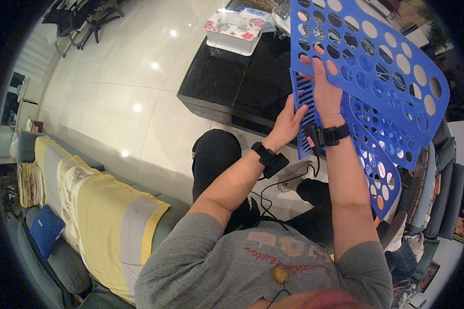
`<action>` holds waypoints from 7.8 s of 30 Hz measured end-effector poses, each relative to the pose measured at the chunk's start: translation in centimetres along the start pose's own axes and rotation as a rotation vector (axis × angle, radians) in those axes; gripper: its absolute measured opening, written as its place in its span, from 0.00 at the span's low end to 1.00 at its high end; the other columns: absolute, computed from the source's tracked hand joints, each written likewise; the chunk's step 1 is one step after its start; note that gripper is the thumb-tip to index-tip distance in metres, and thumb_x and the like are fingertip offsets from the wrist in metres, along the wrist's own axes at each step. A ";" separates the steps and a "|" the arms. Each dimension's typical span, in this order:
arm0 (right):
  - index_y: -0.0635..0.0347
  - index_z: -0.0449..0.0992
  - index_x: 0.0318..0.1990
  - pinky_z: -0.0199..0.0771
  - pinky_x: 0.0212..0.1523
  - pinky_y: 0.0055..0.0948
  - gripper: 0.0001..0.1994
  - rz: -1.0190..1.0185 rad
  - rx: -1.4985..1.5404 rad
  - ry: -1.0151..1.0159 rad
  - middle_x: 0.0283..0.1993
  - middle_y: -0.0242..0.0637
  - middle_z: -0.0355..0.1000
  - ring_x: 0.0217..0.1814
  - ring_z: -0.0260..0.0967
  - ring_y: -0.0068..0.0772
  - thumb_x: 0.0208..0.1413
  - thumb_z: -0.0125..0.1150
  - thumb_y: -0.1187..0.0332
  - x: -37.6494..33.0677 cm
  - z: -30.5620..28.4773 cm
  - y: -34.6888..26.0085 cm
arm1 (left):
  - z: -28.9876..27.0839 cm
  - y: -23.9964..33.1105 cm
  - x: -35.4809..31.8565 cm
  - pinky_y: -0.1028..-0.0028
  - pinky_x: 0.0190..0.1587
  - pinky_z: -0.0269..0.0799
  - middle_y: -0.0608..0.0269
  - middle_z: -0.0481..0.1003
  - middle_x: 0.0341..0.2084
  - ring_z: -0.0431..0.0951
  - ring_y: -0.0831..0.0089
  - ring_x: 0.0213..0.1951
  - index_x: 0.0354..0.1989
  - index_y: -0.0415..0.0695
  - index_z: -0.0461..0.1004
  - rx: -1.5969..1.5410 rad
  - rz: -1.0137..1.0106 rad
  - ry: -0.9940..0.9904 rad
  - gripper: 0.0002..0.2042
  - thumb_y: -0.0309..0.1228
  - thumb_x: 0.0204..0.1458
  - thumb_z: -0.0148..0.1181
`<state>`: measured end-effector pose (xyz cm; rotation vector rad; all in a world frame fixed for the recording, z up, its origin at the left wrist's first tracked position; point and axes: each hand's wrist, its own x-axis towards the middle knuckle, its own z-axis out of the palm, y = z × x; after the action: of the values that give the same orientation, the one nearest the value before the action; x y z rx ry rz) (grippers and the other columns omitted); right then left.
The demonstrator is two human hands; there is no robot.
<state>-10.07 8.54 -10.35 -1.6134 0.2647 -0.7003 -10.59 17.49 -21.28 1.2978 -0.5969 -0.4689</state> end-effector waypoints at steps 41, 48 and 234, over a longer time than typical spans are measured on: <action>0.57 0.71 0.51 0.69 0.28 0.21 0.20 -0.083 -0.442 -0.147 0.32 0.33 0.69 0.29 0.68 0.20 0.47 0.61 0.76 0.2 -1.2 0.1 | 0.1 1.8 0.0 0.66 0.45 0.69 0.46 0.73 0.42 0.75 0.53 0.44 0.57 0.42 0.59 0.030 0.091 0.126 0.18 0.32 0.59 0.47; 0.56 0.72 0.50 0.68 0.37 0.21 0.20 0.019 -0.360 -0.137 0.32 0.26 0.66 0.33 0.64 0.18 0.45 0.62 0.75 -2.5 -2.1 2.0 | -0.2 0.9 0.3 0.69 0.40 0.69 0.51 0.73 0.40 0.75 0.62 0.37 0.56 0.41 0.60 0.006 0.052 0.148 0.16 0.33 0.61 0.44; 0.61 0.68 0.36 0.76 0.30 0.26 0.06 0.632 0.207 0.986 0.32 0.36 0.67 0.31 0.66 0.30 0.56 0.57 0.70 -14.0 -49.7 15.4 | -7.9 -4.9 2.3 0.70 0.57 0.57 0.47 0.64 0.54 0.66 0.59 0.54 0.62 0.34 0.52 0.621 0.165 -0.075 0.29 0.17 0.48 0.51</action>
<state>-46.32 -27.12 -28.12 -0.7924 1.3022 -0.9265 -3.67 20.89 -27.00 1.8024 -0.9510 -0.1955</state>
